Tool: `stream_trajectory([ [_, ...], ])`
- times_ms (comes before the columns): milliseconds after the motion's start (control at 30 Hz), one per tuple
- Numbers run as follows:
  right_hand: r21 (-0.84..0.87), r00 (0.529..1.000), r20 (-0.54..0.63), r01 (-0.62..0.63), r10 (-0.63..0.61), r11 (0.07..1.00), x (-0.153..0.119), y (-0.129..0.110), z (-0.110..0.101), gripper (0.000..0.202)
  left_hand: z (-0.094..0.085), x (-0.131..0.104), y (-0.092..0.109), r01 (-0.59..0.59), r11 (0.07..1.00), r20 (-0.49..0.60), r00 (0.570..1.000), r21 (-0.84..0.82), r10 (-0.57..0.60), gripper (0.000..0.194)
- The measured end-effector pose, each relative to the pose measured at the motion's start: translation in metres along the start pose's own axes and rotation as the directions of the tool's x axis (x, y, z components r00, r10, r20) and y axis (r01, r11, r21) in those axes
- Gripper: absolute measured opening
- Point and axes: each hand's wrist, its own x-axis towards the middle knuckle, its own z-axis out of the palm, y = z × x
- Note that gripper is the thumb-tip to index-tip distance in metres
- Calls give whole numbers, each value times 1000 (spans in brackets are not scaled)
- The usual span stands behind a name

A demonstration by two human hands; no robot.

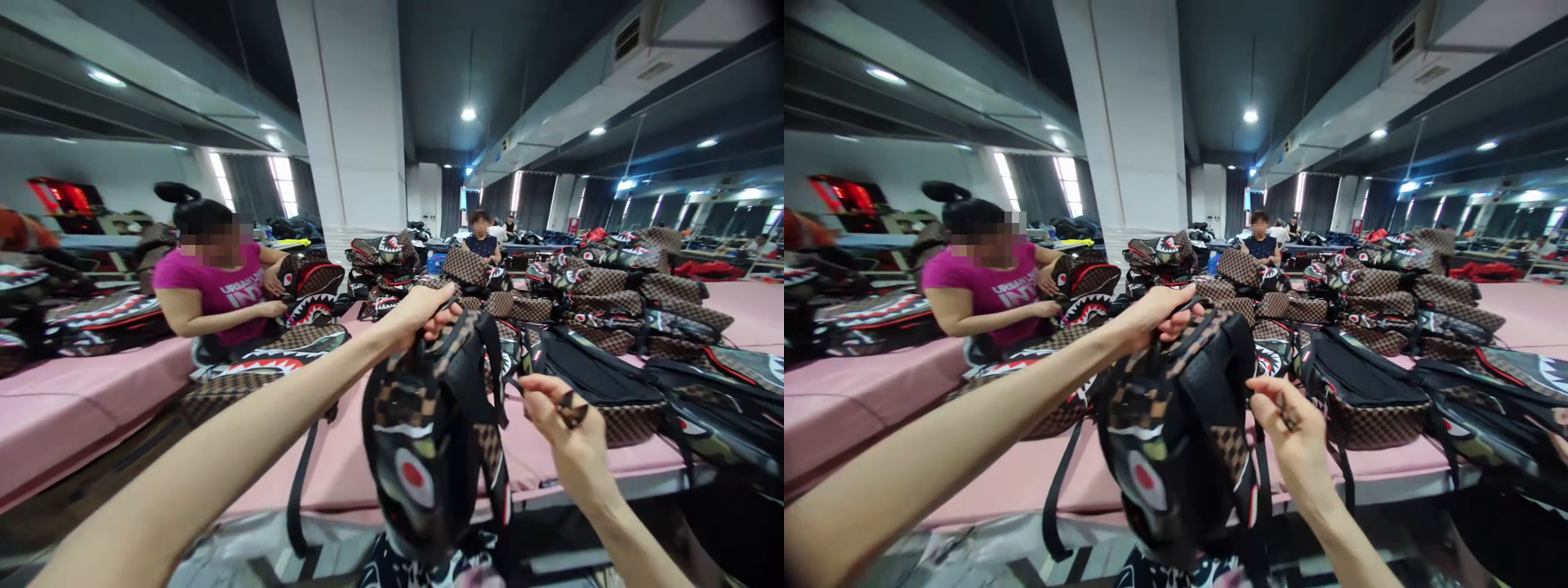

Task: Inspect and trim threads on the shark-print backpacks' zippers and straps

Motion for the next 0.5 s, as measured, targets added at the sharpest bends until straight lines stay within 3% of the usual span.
stream_trajectory([
  [100,-114,990,-134,39,-55,993,10,13,-29,24,-13,3,7,-198,885,173,975,421,136,41],
  [167,-222,979,-100,152,-178,963,14,22,-31,23,-22,6,5,-335,746,230,942,575,245,42],
  [233,-285,943,34,326,-330,901,9,32,-20,23,-30,12,-4,-412,659,220,908,629,358,44],
  [333,-293,859,206,512,-469,808,-8,43,5,37,-39,21,-20,-425,651,157,889,629,430,43],
  [400,-287,825,217,565,-522,774,-18,46,16,45,-42,26,-27,-423,662,142,889,619,435,44],
  [500,-272,825,170,565,-539,779,-22,49,19,48,-40,28,-28,-409,668,132,896,622,424,43],
])
